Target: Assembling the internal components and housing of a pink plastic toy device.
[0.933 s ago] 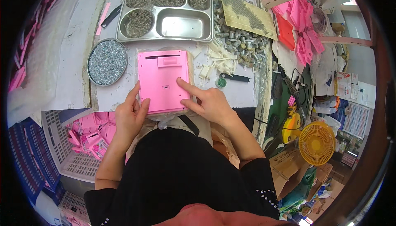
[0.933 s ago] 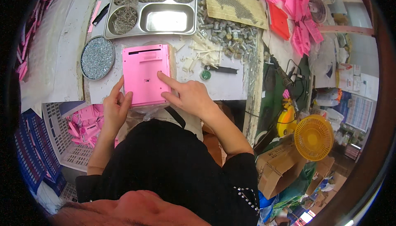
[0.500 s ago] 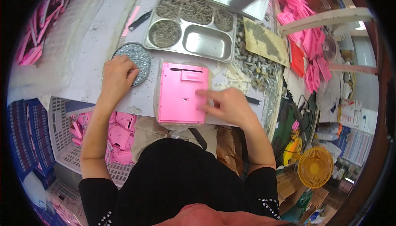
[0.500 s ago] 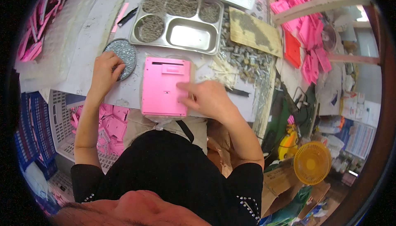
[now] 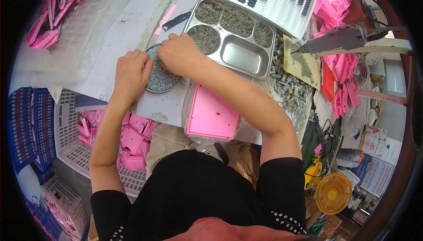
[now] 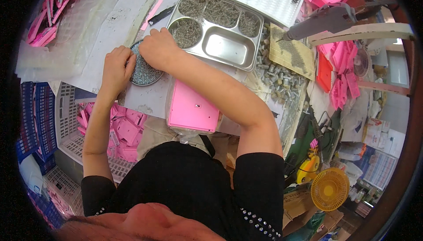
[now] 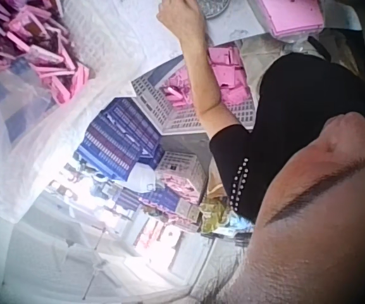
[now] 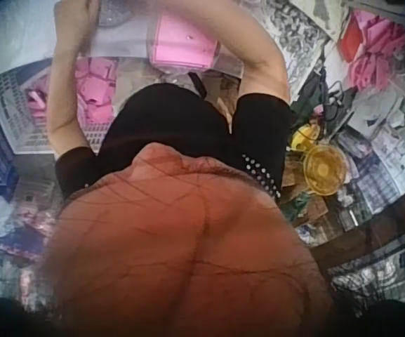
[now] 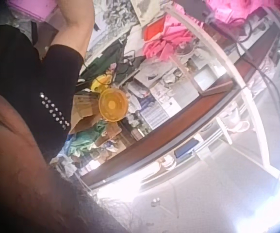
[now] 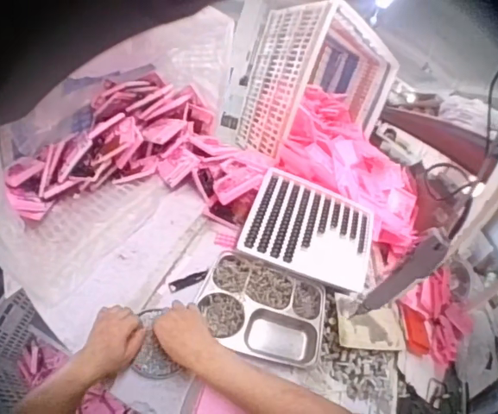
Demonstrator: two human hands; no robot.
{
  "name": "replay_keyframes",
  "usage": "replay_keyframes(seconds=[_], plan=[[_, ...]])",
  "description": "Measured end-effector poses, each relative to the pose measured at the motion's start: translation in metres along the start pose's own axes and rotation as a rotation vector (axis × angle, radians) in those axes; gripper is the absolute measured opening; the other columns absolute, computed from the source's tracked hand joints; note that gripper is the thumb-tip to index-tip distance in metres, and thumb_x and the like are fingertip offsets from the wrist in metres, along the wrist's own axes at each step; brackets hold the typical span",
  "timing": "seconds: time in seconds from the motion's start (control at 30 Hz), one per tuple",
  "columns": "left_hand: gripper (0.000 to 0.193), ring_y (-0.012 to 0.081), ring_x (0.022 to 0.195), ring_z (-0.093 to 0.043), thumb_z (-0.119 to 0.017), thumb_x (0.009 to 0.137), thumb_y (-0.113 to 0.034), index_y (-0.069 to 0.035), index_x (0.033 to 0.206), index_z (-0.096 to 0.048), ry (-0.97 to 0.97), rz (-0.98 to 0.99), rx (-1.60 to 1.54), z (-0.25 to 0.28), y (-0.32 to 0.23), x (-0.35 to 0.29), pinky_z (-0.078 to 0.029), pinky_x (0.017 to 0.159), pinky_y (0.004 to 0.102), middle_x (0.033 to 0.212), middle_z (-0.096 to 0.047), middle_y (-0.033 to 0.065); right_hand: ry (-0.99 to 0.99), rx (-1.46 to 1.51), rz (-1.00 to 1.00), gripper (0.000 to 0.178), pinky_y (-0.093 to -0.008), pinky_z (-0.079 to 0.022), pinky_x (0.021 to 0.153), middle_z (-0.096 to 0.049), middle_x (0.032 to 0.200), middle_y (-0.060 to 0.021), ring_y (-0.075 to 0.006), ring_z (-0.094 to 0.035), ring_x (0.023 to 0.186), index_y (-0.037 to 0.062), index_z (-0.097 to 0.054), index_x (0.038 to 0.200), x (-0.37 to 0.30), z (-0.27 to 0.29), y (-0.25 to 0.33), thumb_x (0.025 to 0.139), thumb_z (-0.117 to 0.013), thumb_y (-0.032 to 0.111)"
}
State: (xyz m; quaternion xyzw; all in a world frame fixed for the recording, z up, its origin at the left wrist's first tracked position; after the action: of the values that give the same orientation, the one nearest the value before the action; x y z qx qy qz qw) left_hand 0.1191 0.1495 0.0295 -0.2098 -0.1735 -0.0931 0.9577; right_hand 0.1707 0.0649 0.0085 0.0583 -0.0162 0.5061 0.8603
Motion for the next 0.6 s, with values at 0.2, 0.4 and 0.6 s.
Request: replay_keyframes(seconds=[0.2, 0.4, 0.6], plan=[[0.018, 0.0362, 0.079, -0.058, -0.065, 0.095, -0.016, -0.002, 0.087, -0.059, 0.072, 0.018, -0.056, -0.001, 0.0, -0.002, -0.043, 0.072, 0.046, 0.082, -0.057, 0.0163, -0.008, -0.011, 0.0, 0.013, -0.0431, -0.052, 0.079, -0.074, 0.088, -0.0075, -0.0263, -0.068, 0.095, 0.0111, -0.076, 0.085, 0.008, -0.006, -0.005, 0.085, -0.068, 0.021], [0.02, 0.0386, 0.079, -0.057, -0.062, 0.098, -0.016, 0.001, 0.087, -0.058, 0.238, 0.05, -0.477, -0.014, -0.06, -0.015, -0.045, 0.07, 0.0456, 0.081, -0.056, 0.0197, 0.094, 0.029, -0.025, 0.017, -0.0481, -0.052, 0.082, -0.076, 0.094, -0.0088, -0.0289, -0.07, 0.099, 0.011, -0.078, 0.092, 0.018, -0.017, -0.016, 0.086, -0.066, 0.021], [0.023, 0.0414, 0.082, -0.064, -0.061, 0.097, -0.023, -0.001, 0.089, -0.063, 0.461, -0.074, -0.439, -0.047, -0.102, -0.002, -0.049, 0.073, 0.0508, 0.083, -0.064, 0.0204, -0.207, 0.395, -0.151, 0.015, -0.0443, -0.054, 0.077, -0.073, 0.086, -0.0101, -0.0329, -0.069, 0.09, 0.0063, -0.072, 0.089, -0.032, 0.045, -0.049, 0.088, -0.067, 0.02]])
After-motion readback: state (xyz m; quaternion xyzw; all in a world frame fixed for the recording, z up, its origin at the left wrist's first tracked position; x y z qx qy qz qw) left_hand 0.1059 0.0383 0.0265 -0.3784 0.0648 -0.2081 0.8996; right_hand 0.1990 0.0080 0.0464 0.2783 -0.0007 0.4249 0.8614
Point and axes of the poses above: each hand's wrist, its own x-axis towards the middle knuckle, its own z-axis out of the back of the hand, y = z × x, the point moved 9 cm from there along x, towards the middle knuckle
